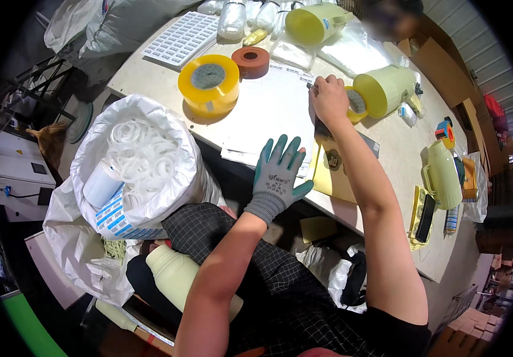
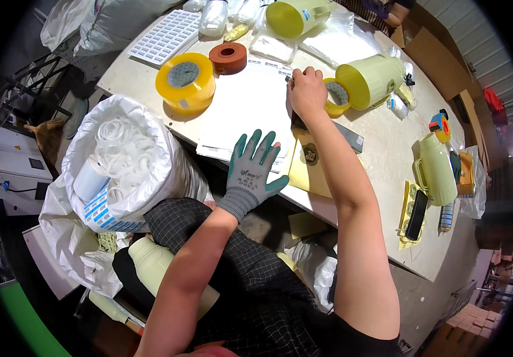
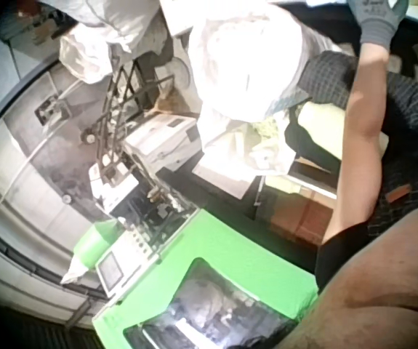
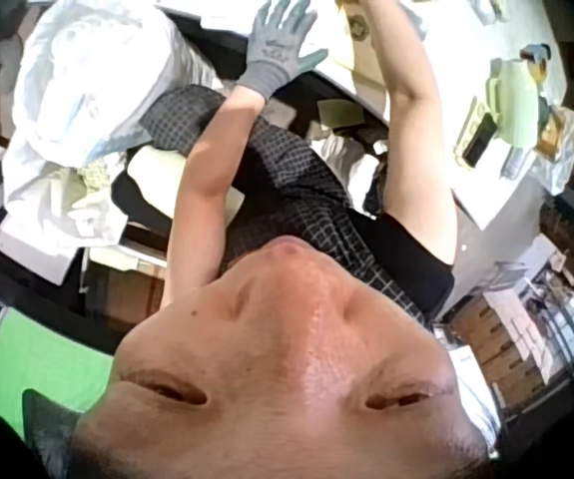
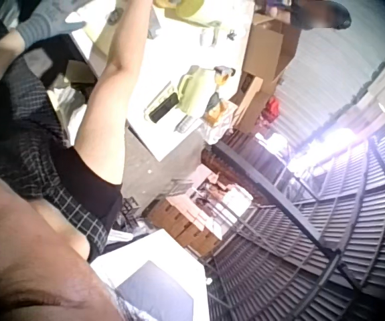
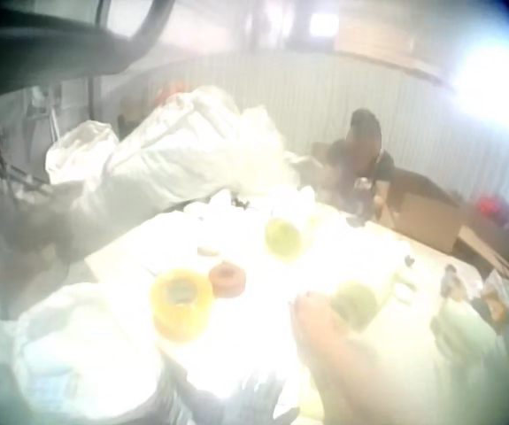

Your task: The person places a plastic ring onto the neck of a plastic jug, then peels and applies a small rectangular sticker and a circular green label to the side of the jug.

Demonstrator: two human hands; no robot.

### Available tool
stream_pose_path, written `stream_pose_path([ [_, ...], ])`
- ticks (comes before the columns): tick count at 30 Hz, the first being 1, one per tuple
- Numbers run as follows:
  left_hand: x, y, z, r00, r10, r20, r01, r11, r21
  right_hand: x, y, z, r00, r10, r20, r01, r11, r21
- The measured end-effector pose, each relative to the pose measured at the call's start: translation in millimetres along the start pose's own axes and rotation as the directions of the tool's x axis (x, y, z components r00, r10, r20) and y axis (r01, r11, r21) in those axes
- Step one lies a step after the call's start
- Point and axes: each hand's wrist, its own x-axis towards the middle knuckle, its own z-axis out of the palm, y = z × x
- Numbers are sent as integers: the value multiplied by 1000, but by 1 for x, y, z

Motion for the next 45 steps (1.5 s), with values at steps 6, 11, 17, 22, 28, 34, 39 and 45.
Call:
stream_pose_path([
  [6,0,-2,-1,1000,-11,6,11,1000,-26,0,-6,3,999,31,-31,-33,997,-68],
  [11,2,-2,2,1000,-5,-6,5,1000,-20,3,-8,0,992,130,8,-130,990,48],
  [17,9,2,-3,1000,-2,25,2,1000,15,21,-8,-33,923,361,130,-319,535,782],
  [22,-14,13,-25,989,1,150,-26,985,169,-49,-91,-89,989,-35,143,-99,561,822],
  [28,-173,90,-126,974,212,77,-197,967,-164,-168,-186,-137,895,-274,353,-179,503,846],
  [34,-327,76,-175,737,-564,-371,587,807,-63,-267,-273,-174,788,-557,263,45,477,878],
  [39,-364,93,-141,581,-669,-464,691,706,-152,-298,-296,-189,758,-651,45,381,498,779],
  [45,-378,104,-115,604,-644,-471,677,726,-124,-311,-300,-193,710,-704,-19,525,510,681],
])
